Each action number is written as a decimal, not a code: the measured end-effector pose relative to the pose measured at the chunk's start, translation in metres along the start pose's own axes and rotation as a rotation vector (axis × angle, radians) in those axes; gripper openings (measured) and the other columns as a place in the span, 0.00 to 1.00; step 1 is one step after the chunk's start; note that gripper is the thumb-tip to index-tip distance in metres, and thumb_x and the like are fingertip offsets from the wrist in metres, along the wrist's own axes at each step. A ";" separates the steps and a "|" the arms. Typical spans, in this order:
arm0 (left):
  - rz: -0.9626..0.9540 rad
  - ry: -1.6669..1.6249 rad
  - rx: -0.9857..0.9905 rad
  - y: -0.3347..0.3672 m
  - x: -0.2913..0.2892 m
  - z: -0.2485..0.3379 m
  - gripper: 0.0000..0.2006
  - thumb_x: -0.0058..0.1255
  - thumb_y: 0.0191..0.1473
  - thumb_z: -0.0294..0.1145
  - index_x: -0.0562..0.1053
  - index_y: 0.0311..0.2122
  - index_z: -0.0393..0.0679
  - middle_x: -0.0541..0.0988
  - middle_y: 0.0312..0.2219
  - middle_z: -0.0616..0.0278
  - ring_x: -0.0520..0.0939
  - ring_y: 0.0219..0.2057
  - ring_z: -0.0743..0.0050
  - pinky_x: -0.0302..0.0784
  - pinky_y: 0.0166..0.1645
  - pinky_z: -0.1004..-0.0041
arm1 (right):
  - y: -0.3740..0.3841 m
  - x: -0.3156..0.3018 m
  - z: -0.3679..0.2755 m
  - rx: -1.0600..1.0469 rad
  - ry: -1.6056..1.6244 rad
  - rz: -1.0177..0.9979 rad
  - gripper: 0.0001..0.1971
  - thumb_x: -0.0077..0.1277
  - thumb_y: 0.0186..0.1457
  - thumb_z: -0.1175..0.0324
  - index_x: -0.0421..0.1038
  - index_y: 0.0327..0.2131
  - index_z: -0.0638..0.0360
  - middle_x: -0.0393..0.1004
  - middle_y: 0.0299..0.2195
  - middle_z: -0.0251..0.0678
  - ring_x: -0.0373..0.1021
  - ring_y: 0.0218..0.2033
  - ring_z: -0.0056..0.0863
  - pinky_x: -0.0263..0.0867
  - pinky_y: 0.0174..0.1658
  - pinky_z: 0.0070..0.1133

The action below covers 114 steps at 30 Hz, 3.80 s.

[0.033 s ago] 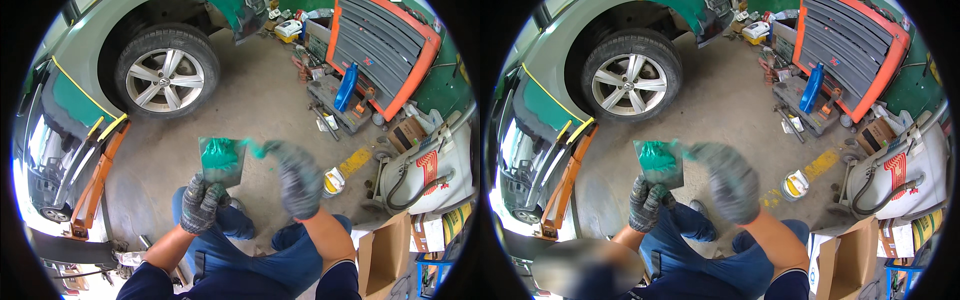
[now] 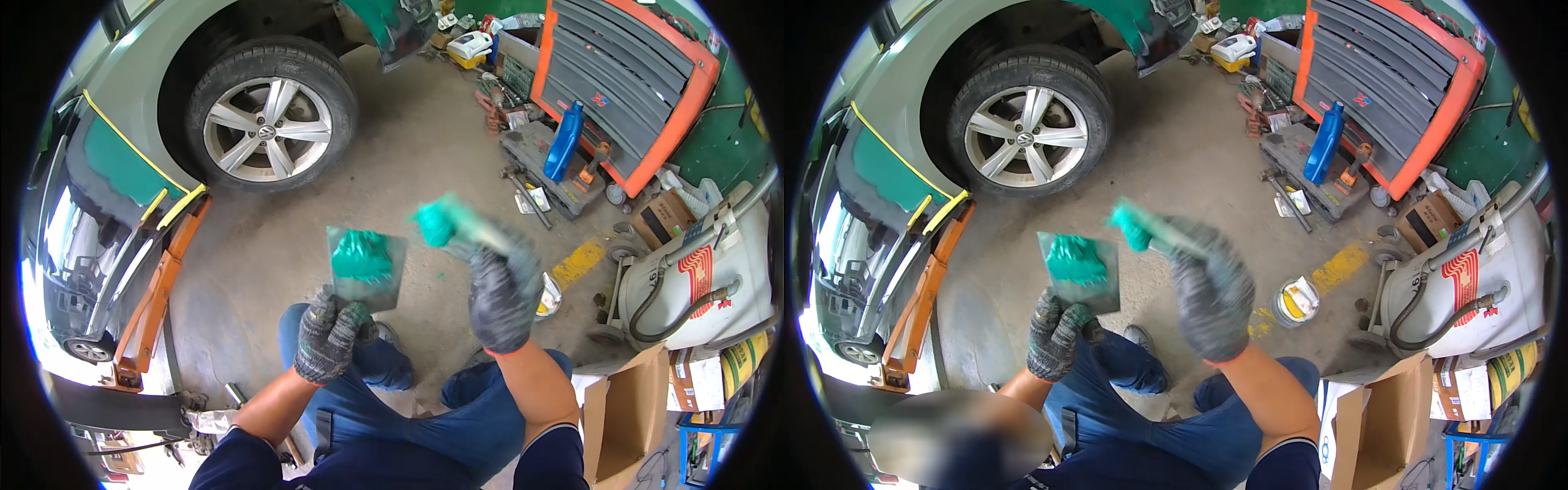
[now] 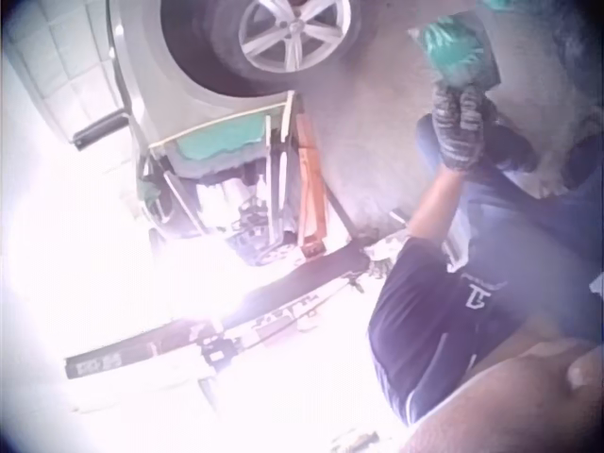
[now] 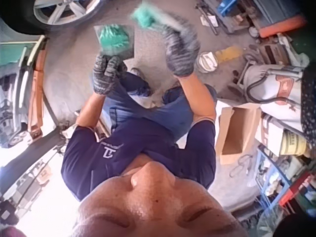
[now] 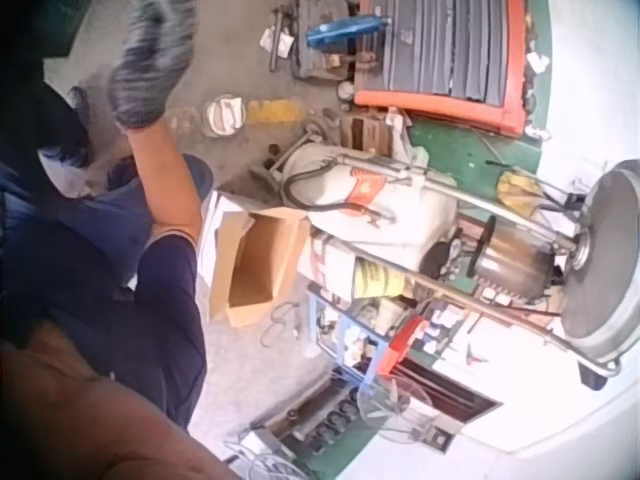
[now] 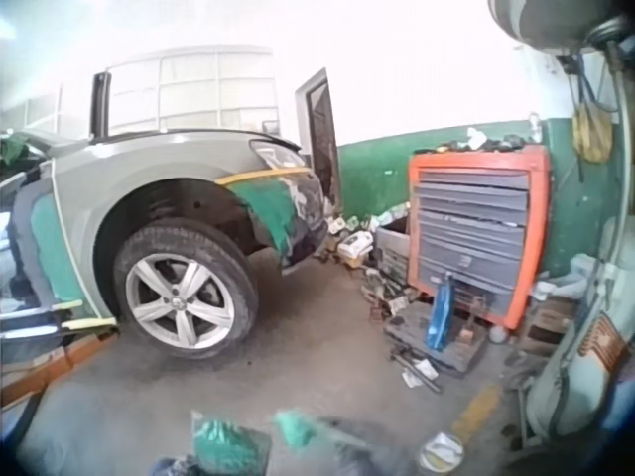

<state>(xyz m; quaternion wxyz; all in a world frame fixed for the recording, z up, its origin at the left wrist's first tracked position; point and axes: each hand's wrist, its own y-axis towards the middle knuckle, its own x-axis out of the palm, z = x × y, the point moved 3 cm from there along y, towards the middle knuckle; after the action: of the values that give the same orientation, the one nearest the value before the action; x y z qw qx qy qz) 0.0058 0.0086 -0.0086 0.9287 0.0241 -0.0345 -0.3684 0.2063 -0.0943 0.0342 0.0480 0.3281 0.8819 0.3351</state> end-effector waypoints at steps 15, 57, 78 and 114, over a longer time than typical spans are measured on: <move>-0.091 0.066 -0.016 -0.011 0.009 0.000 0.12 0.46 0.60 0.22 0.70 0.49 0.40 0.76 0.33 0.64 0.75 0.27 0.81 0.73 0.32 0.78 | -0.006 0.025 -0.020 -0.385 -0.486 -0.232 0.20 0.52 0.47 0.77 0.73 0.47 0.57 0.74 0.46 0.39 0.72 0.46 0.42 0.68 0.52 0.34; -0.035 -0.001 0.095 -0.004 -0.011 0.006 0.13 0.44 0.59 0.19 0.71 0.49 0.39 0.78 0.33 0.60 0.79 0.31 0.74 0.75 0.36 0.74 | -0.027 0.039 -0.002 -0.331 -0.338 -0.342 0.17 0.52 0.51 0.70 0.74 0.46 0.53 0.74 0.47 0.37 0.71 0.46 0.37 0.69 0.52 0.34; -0.171 0.201 0.354 -0.011 0.015 0.008 0.18 0.48 0.57 0.18 0.68 0.53 0.40 0.76 0.42 0.60 0.78 0.38 0.74 0.74 0.42 0.75 | -0.045 0.054 -0.006 -0.456 -0.622 -0.213 0.20 0.54 0.44 0.71 0.77 0.44 0.46 0.73 0.47 0.32 0.68 0.50 0.37 0.65 0.56 0.40; -0.120 0.145 0.237 0.001 0.003 0.028 0.17 0.46 0.60 0.21 0.67 0.55 0.39 0.78 0.42 0.57 0.80 0.37 0.72 0.76 0.41 0.76 | -0.031 0.044 -0.012 -0.414 -0.440 -0.364 0.18 0.54 0.46 0.73 0.75 0.44 0.52 0.74 0.45 0.38 0.71 0.47 0.38 0.67 0.52 0.37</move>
<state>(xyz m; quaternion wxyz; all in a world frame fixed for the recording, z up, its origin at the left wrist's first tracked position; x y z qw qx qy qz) 0.0059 0.0068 0.0193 0.8958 0.1621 -0.0092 -0.4137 0.1511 -0.0914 0.0300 0.3610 0.2132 0.8080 0.4139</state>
